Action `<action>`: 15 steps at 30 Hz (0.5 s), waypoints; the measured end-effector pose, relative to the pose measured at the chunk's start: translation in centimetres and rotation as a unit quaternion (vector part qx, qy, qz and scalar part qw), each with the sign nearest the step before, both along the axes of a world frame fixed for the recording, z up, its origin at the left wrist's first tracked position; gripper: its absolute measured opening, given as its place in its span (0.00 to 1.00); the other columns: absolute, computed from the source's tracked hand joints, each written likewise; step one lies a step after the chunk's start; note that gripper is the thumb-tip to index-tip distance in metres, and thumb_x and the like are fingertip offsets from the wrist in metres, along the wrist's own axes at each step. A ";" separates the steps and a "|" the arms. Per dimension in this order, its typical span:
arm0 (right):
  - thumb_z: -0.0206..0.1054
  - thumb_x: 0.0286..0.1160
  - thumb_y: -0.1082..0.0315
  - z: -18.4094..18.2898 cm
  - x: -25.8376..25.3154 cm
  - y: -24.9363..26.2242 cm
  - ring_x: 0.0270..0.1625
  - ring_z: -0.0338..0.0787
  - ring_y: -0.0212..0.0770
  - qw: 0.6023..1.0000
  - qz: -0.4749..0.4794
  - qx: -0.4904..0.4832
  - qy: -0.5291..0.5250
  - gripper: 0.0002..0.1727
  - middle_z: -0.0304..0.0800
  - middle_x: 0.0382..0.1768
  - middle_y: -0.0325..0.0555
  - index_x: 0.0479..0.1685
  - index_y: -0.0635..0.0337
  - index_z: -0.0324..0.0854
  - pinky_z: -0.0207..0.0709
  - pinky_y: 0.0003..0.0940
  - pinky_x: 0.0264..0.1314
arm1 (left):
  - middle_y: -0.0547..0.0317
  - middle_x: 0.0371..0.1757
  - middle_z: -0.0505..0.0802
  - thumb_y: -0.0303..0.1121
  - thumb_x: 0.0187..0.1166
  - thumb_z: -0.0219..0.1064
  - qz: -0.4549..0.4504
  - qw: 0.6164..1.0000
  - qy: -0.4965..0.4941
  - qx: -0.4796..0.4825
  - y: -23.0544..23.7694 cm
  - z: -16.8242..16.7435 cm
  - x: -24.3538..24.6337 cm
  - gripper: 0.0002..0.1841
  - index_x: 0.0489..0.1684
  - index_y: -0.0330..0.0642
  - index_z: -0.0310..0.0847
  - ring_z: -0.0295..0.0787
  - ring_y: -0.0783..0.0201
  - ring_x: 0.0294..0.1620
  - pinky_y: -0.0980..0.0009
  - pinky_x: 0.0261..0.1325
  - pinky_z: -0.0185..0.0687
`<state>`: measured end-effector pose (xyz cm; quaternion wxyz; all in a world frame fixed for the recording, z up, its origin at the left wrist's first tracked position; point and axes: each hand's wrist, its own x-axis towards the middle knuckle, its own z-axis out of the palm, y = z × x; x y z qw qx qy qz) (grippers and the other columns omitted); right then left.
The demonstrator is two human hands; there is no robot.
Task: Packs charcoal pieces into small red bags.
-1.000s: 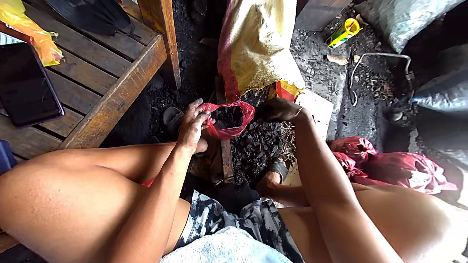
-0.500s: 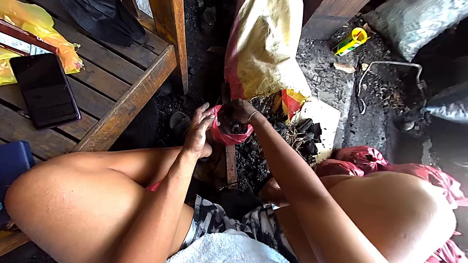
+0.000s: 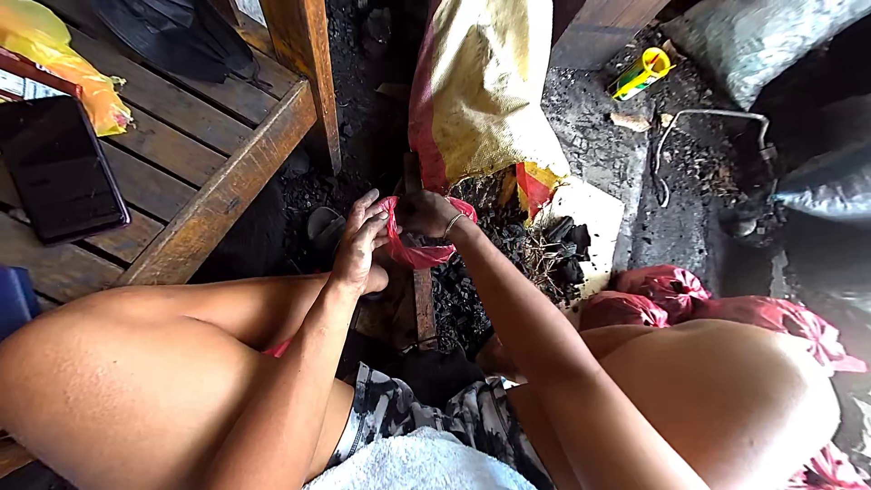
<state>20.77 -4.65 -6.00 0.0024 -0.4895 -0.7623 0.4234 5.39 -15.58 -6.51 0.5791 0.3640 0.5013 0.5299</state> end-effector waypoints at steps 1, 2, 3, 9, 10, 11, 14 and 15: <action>0.74 0.76 0.62 0.0 0.0 -0.2 0.49 0.93 0.49 1.000 0.018 -0.010 0.013 0.13 0.94 0.47 0.53 0.53 0.59 0.90 0.84 0.58 0.59 | 0.52 0.73 0.82 0.36 0.86 0.48 0.001 1.000 0.000 -0.004 -0.1 0.0 0.0 0.29 0.90 0.47 0.57 0.89 0.64 0.52 0.62 0.56 0.86; 0.73 0.78 0.61 0.1 0.3 -0.1 0.54 0.93 0.49 0.999 0.036 -0.014 0.019 0.14 0.95 0.51 0.52 0.56 0.58 0.91 0.81 0.59 0.65 | 0.52 0.73 0.81 0.36 0.86 0.48 0.001 1.000 0.001 -0.006 -0.1 0.1 -0.1 0.29 0.90 0.48 0.57 0.89 0.63 0.52 0.62 0.56 0.86; 0.71 0.80 0.62 0.3 0.8 -0.1 0.58 0.92 0.49 0.999 0.049 -0.005 0.021 0.13 0.95 0.54 0.51 0.57 0.56 0.91 0.81 0.59 0.67 | 0.51 0.73 0.81 0.36 0.86 0.49 0.002 1.000 0.001 -0.008 0.0 0.0 -0.1 0.29 0.89 0.48 0.57 0.89 0.62 0.52 0.62 0.56 0.87; 0.67 0.80 0.65 1.5 6.9 -0.3 0.48 0.93 0.51 0.998 0.007 0.064 -0.018 0.10 0.94 0.41 0.53 0.45 0.62 0.91 0.82 0.61 0.59 | 0.47 0.70 0.83 0.36 0.86 0.51 0.012 1.000 -0.013 0.003 0.5 -0.5 -0.3 0.29 0.87 0.41 0.58 0.91 0.60 0.51 0.63 0.53 0.89; 0.67 0.79 0.66 1.1 7.9 -0.7 0.48 0.93 0.56 0.996 0.043 0.045 -0.068 0.10 0.94 0.41 0.57 0.43 0.64 0.91 0.81 0.64 0.60 | 0.48 0.69 0.84 0.36 0.86 0.50 0.015 1.000 -0.014 0.003 0.5 -0.4 -0.3 0.28 0.87 0.40 0.58 0.91 0.61 0.50 0.63 0.53 0.90; 0.69 0.78 0.68 0.0 8.7 -1.5 0.51 0.92 0.62 0.987 0.097 0.014 -0.130 0.10 0.93 0.43 0.61 0.44 0.66 0.91 0.78 0.69 0.61 | 0.49 0.67 0.84 0.36 0.87 0.50 0.018 1.000 -0.016 -0.002 0.5 -0.3 -0.3 0.27 0.87 0.41 0.59 0.91 0.61 0.49 0.63 0.53 0.89; 0.79 0.68 0.67 -7.7 10.3 -7.4 0.60 0.89 0.70 0.941 0.226 -0.063 -0.246 0.14 0.92 0.53 0.66 0.50 0.65 0.91 0.76 0.76 0.63 | 0.48 0.68 0.83 0.36 0.88 0.50 0.012 1.000 -0.025 -0.009 0.7 -0.3 -0.1 0.28 0.87 0.41 0.58 0.91 0.60 0.50 0.62 0.54 0.89; 0.80 0.65 0.66 -11.0 11.0 -10.1 0.66 0.86 0.68 0.933 0.253 -0.053 -0.251 0.18 0.90 0.59 0.64 0.55 0.61 0.90 0.77 0.74 0.65 | 0.49 0.69 0.84 0.36 0.88 0.51 0.013 1.000 -0.026 -0.009 0.7 -0.4 0.0 0.27 0.87 0.42 0.59 0.91 0.60 0.50 0.62 0.53 0.90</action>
